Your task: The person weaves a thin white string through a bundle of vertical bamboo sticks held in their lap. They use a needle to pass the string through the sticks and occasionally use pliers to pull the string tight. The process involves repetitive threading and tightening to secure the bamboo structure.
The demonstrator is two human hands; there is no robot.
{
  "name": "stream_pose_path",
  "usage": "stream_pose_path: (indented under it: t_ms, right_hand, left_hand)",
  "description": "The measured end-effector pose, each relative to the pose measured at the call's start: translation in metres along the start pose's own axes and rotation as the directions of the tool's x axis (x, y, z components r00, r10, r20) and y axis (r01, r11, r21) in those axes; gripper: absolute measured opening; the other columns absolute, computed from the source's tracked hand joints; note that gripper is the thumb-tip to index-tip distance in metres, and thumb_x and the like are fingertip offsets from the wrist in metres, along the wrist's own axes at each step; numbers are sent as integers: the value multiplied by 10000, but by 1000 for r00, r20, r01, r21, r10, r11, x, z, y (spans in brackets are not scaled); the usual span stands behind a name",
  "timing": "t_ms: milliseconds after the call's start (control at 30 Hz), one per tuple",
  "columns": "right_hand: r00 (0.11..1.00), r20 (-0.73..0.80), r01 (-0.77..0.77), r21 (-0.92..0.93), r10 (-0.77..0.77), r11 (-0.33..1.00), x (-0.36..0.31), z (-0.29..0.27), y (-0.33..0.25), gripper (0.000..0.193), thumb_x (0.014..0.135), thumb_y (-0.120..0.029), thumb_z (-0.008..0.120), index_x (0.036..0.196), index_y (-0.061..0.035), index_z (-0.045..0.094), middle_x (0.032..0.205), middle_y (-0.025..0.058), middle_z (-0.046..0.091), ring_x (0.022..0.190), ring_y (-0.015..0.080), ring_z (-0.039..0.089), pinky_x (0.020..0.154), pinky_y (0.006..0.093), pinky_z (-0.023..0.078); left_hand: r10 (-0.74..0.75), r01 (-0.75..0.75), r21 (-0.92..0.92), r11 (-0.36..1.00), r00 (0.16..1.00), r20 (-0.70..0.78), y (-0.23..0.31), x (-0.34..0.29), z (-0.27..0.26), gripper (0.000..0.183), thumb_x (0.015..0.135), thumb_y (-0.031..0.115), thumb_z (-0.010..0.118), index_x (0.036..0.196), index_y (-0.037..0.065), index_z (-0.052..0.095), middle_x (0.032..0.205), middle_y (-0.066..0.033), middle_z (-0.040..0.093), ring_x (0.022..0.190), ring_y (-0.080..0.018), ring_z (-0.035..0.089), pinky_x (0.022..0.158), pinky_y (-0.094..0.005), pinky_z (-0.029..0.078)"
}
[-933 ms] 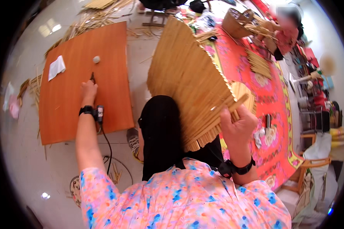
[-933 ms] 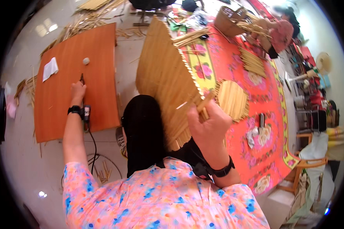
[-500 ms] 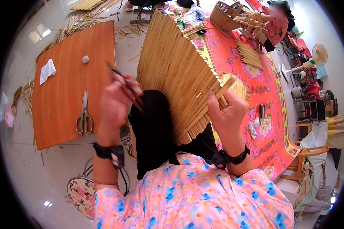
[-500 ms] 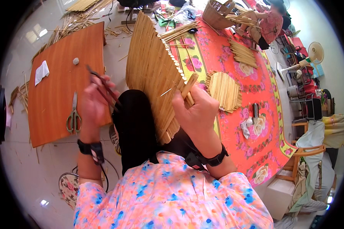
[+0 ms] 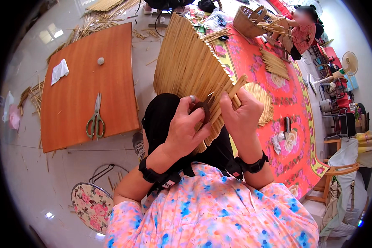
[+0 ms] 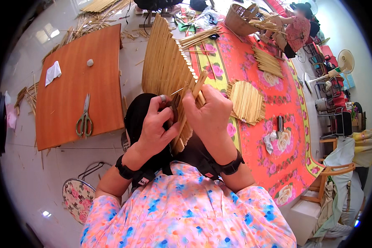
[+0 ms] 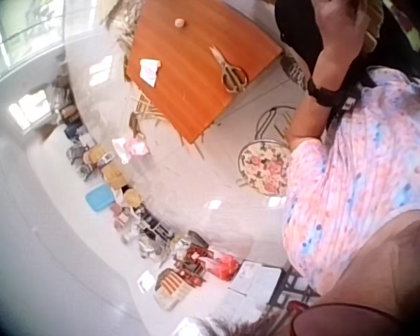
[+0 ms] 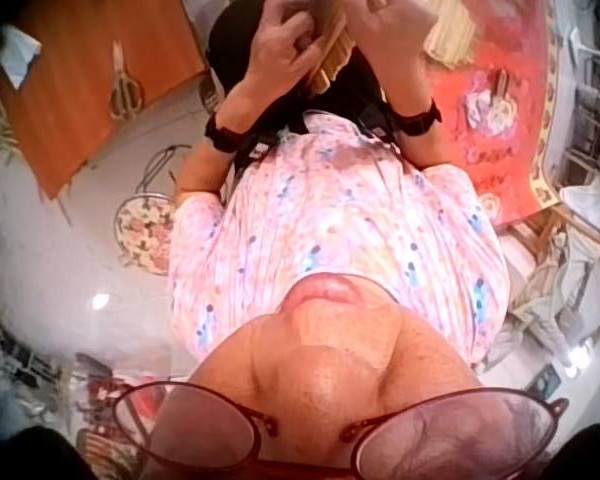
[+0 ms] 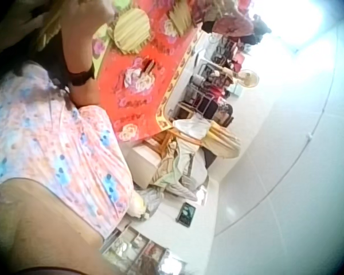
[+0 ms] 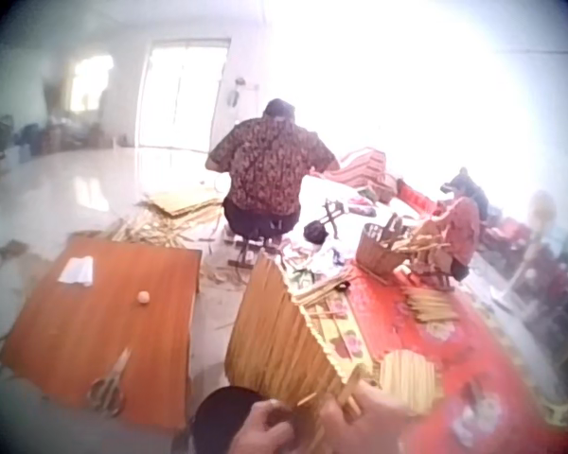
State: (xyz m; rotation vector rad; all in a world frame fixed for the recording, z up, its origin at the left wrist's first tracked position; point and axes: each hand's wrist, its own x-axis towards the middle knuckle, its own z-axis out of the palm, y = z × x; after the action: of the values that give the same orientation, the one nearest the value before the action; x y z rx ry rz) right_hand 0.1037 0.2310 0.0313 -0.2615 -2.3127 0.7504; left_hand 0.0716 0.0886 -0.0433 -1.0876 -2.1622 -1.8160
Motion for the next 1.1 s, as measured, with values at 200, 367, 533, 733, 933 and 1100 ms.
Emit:
stream_pose_path:
  t_ms: [200, 367, 533, 733, 933, 1100]
  right_hand:
    - [999, 36, 13, -33, -11, 999, -1, -3, 3, 153, 827, -139, 671, 832, 13, 670, 572, 97, 564, 528, 98, 535, 506, 315, 450]
    - [1000, 2, 9, 5, -9, 1000, 1, -2, -2, 195, 773, -173, 695, 704, -18, 598, 588, 153, 557, 530, 320, 571, 517, 389, 463]
    - [1000, -7, 4, -32, -5, 999, 0, 0, 0, 206, 756, -172, 693, 682, -16, 579, 574, 158, 550, 533, 328, 569, 514, 398, 464]
    - [1000, -11, -9, -48, 9, 999, -1, 0, -4, 251, 768, -191, 708, 661, -18, 561, 558, 161, 538, 507, 332, 559, 494, 404, 456]
    - [999, -33, -19, -124, 15, 992, -2, 3, -8, 307, 802, -220, 717, 648, -27, 535, 558, 161, 543, 486, 338, 557, 477, 408, 454]
    - [998, -32, 41, -192, -48, 981, -1, 4, -7, 292, 801, -212, 709, 656, -27, 535, 568, 168, 557, 506, 355, 578, 481, 420, 457]
  left_hand:
    - [38, -35, 79, 996, 999, -34, 8, 10, 4, 188, 738, 125, 707, 821, 13, 580, 1116, -208, 493, 894, -347, 573, 790, -403, 505]
    - [42, -38, 109, 993, 998, -36, 9, 14, 8, 208, 744, 145, 712, 825, 13, 573, 1099, -215, 504, 886, -363, 581, 765, -415, 515]
    - [11, -5, 122, 992, 999, -50, 11, 14, 15, 235, 740, 125, 723, 854, 7, 555, 1072, -236, 516, 848, -413, 595, 707, -444, 529]
    - [86, -69, 144, 987, 990, -114, 11, 14, 21, 240, 737, 110, 730, 852, 14, 543, 1014, -241, 507, 703, -413, 604, 594, -439, 540]
    - [111, -102, 88, 991, 989, -100, 2, 14, 22, 237, 740, 127, 741, 802, 19, 539, 957, -238, 492, 630, -393, 592, 544, -427, 530]
    - [208, -177, 192, 965, 965, -157, 7, 6, 2, 219, 741, 120, 714, 740, 15, 521, 942, -207, 483, 728, -335, 570, 555, -382, 489]
